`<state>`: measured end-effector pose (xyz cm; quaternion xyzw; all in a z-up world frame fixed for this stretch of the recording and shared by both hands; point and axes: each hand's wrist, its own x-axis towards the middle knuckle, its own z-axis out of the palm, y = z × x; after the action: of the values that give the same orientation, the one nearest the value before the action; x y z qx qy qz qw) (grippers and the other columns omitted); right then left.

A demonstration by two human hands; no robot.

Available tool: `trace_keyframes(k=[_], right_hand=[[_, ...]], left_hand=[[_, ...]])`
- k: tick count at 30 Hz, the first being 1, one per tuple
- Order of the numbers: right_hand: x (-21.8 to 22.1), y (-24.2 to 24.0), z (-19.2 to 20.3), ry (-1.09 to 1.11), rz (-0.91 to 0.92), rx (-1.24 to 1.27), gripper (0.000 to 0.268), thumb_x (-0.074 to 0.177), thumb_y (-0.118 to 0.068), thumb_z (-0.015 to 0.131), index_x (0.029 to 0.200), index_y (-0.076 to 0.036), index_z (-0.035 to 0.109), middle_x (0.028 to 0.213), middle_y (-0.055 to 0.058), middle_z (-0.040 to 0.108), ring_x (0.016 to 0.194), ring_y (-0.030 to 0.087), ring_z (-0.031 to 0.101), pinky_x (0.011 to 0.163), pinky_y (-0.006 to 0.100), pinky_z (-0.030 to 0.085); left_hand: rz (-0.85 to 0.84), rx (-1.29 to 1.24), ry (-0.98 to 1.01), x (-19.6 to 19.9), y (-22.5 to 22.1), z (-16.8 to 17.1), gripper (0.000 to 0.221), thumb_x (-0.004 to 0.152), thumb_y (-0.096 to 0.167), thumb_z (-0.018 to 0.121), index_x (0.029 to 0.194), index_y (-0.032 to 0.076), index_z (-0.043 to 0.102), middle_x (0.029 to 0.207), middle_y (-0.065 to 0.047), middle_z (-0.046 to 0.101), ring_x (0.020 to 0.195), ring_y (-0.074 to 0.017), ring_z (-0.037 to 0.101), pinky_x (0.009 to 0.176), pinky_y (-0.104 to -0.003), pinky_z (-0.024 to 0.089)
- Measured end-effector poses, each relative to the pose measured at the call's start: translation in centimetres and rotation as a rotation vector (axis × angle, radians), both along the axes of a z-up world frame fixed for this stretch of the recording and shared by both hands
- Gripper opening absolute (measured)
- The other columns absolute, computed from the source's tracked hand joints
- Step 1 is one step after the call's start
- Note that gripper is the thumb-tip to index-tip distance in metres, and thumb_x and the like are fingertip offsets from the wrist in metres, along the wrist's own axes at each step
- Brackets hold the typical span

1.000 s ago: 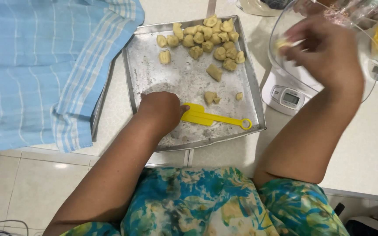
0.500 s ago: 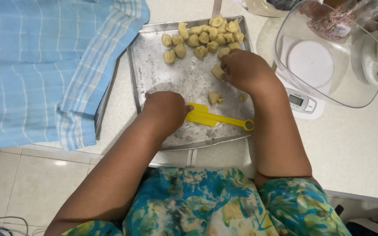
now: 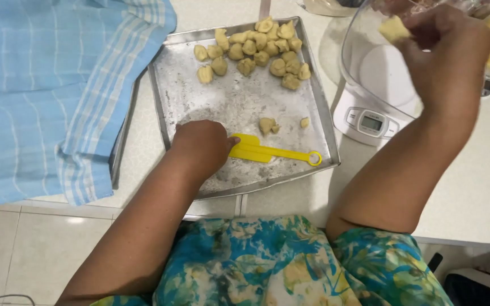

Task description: The person is weighing small portions of dough on a digital scale and then shaping them by hand on a metal tray.

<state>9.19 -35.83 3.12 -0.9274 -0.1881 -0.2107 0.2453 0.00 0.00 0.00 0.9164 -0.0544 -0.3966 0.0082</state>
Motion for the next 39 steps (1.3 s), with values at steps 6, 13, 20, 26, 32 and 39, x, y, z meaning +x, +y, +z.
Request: trace_keyframes(k=[6, 13, 20, 26, 32, 39], right_hand=[[0.8, -3.8, -1.4, 0.696, -0.428, -0.116, 0.018, 0.088, -0.013, 0.086, 0.104, -0.008, 0.079, 0.094, 0.007, 0.074, 0.083, 0.020, 0.064, 0.072, 0.039, 0.049], [0.8, -5.0, -1.8, 0.777, -0.468, -0.050, 0.026, 0.084, -0.016, 0.086, 0.109, -0.015, 0.079, 0.100, 0.002, 0.074, 0.087, 0.017, 0.066, 0.080, 0.035, 0.047], [-0.3, -8.3, -2.1, 0.376, -0.285, 0.051, 0.013, 0.111, 0.003, 0.070, 0.117, -0.003, 0.079, 0.099, 0.009, 0.074, 0.088, 0.014, 0.071, 0.077, 0.029, 0.057], [-0.2, -9.0, -2.5, 0.376, -0.261, 0.078, 0.013, 0.114, 0.004, 0.065, 0.115, 0.000, 0.077, 0.100, 0.009, 0.073, 0.086, 0.014, 0.071, 0.073, 0.026, 0.058], [-0.7, -8.2, -1.8, 0.417, -0.282, -0.006, 0.012, 0.112, -0.002, 0.069, 0.117, -0.002, 0.080, 0.094, 0.010, 0.073, 0.073, 0.015, 0.065, 0.072, 0.030, 0.053], [-0.7, -7.8, -1.5, 0.455, -0.321, -0.032, 0.011, 0.114, -0.009, 0.070, 0.113, -0.002, 0.079, 0.089, 0.010, 0.073, 0.074, 0.016, 0.065, 0.074, 0.034, 0.052]], left_hand=[[0.009, 0.020, 0.030, 0.2, -0.4, 0.7, 0.057, 0.112, 0.055, 0.033, 0.096, 0.015, 0.070, 0.077, 0.003, 0.064, 0.065, -0.0175, 0.064, 0.056, -0.029, 0.049], [0.084, -0.008, 0.032, -0.1, -0.5, 1.1, 0.055, 0.111, 0.055, 0.037, 0.098, 0.013, 0.072, 0.079, 0.002, 0.065, 0.065, -0.0173, 0.064, 0.053, -0.027, 0.048], [0.050, 0.024, 0.037, -0.1, -0.6, 1.3, 0.055, 0.111, 0.056, 0.036, 0.103, 0.014, 0.071, 0.080, 0.004, 0.065, 0.065, -0.0163, 0.066, 0.052, -0.025, 0.048], [0.091, 0.015, 0.052, 0.0, -0.7, 1.5, 0.056, 0.111, 0.057, 0.038, 0.104, 0.013, 0.072, 0.081, 0.004, 0.066, 0.066, -0.0158, 0.066, 0.051, -0.023, 0.048], [0.109, 0.000, 0.056, -0.1, -0.6, 1.8, 0.057, 0.111, 0.056, 0.037, 0.098, 0.014, 0.072, 0.078, 0.004, 0.064, 0.062, -0.0151, 0.064, 0.050, -0.024, 0.047], [0.077, 0.009, 0.042, -0.1, -0.6, 1.3, 0.057, 0.111, 0.056, 0.038, 0.103, 0.012, 0.072, 0.081, 0.003, 0.067, 0.069, -0.0172, 0.068, 0.055, -0.025, 0.051]])
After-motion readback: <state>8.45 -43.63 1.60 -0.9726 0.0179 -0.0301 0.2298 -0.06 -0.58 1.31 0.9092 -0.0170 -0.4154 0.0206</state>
